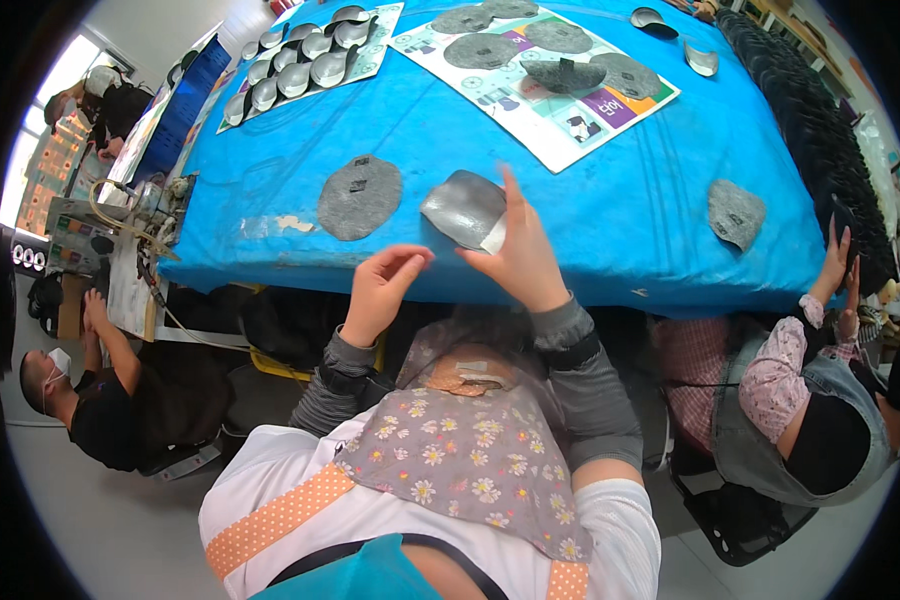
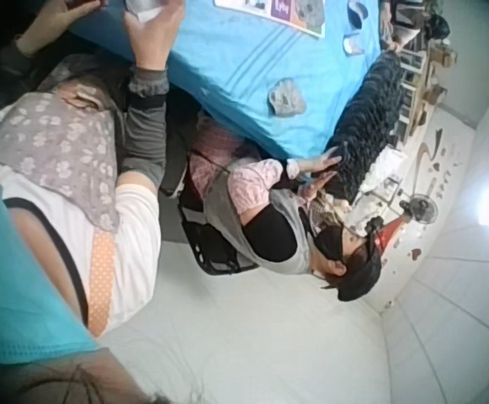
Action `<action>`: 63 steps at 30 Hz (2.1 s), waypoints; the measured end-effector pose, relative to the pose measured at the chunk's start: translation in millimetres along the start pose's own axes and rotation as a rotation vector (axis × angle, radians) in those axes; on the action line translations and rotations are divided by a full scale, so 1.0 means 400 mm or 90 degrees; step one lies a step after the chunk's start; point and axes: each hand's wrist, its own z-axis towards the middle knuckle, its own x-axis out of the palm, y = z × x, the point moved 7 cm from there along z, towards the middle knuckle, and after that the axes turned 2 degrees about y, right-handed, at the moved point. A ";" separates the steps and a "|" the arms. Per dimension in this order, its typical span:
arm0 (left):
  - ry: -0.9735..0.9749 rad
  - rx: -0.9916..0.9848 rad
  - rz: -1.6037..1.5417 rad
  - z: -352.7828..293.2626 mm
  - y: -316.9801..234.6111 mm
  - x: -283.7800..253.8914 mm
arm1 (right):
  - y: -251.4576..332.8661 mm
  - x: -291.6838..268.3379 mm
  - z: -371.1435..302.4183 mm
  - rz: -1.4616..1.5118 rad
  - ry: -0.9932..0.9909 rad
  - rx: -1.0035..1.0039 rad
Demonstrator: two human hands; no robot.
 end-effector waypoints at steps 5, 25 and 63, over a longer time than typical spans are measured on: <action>-0.410 0.239 0.478 0.014 -0.085 -0.245 | 0.004 -0.010 -0.041 -0.051 -0.065 0.031; -0.274 0.228 -0.018 0.027 -0.215 -0.232 | 0.136 -0.022 -0.062 0.093 -0.147 -0.063; -0.040 0.412 0.365 -0.029 -0.332 0.126 | 0.125 -0.073 -0.089 0.698 -0.183 0.134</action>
